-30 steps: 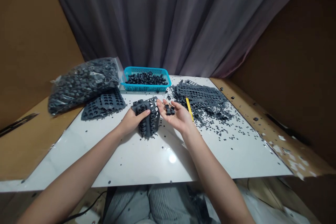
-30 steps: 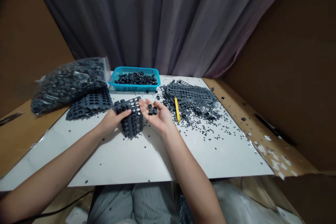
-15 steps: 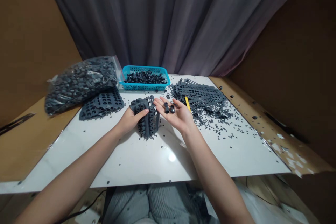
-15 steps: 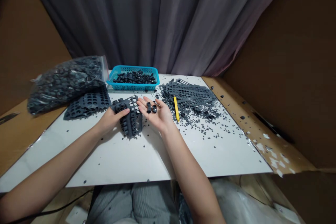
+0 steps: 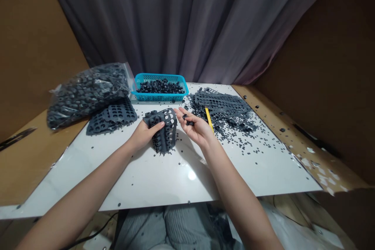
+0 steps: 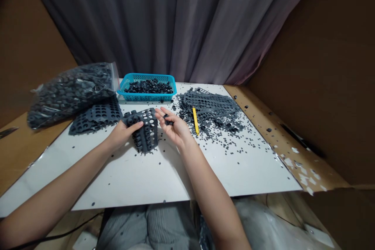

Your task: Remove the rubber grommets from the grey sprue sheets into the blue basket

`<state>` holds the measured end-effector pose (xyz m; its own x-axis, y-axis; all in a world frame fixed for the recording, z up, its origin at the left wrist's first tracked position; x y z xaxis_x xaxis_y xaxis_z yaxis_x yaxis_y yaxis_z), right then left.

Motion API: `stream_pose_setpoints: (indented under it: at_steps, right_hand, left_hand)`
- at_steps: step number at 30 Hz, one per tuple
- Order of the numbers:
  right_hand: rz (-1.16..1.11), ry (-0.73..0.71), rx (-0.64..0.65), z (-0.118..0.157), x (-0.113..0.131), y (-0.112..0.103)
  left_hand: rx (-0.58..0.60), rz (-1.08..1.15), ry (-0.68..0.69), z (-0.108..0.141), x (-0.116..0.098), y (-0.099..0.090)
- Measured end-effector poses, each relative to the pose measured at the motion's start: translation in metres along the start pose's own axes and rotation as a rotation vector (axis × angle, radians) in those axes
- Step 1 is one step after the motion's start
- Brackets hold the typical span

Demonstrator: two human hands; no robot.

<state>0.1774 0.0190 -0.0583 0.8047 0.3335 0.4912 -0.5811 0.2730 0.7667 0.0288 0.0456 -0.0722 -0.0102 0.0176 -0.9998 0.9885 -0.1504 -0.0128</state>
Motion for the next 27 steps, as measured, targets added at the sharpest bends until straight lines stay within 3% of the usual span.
stream_pose_setpoints:
  at_steps: [6, 10, 14, 19, 24, 27]
  right_hand:
    - [0.241, -0.196, -0.121, -0.009, 0.011, -0.014]
    - [0.347, -0.211, -0.194, -0.015, 0.012, -0.023]
    - [0.370, -0.198, -0.188, -0.019, 0.012, -0.028]
    - [0.319, -0.171, -0.146, -0.019, 0.014, -0.027]
    - [0.082, -0.014, -0.015, -0.018, 0.010, -0.022]
    - [0.007, 0.033, -0.070, -0.028, 0.019, -0.021]
  left_hand:
    - [-0.013, -0.018, -0.011, 0.000, 0.001, -0.001]
    - [-0.021, -0.003, -0.015, -0.001, 0.001, -0.001]
    - [-0.011, 0.001, -0.001, 0.000, 0.000, -0.001]
    - [-0.005, 0.013, -0.007, 0.000, 0.001, -0.001]
    - [-0.027, 0.057, -0.013, 0.000, -0.002, -0.003]
    - [-0.047, 0.100, -0.038, 0.001, -0.003, -0.004]
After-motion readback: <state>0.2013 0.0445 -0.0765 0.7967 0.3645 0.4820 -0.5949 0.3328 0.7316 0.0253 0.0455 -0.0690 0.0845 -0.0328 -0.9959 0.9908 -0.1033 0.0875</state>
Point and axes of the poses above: each hand's wrist, its own z-axis away from the middle knuckle, its own y-axis out of the palm, x = y × z, the point moved 8 cm from there along -z, towards the middle knuckle, and after that the axes turned 8 degrees about -x, right-handed, at the moved point
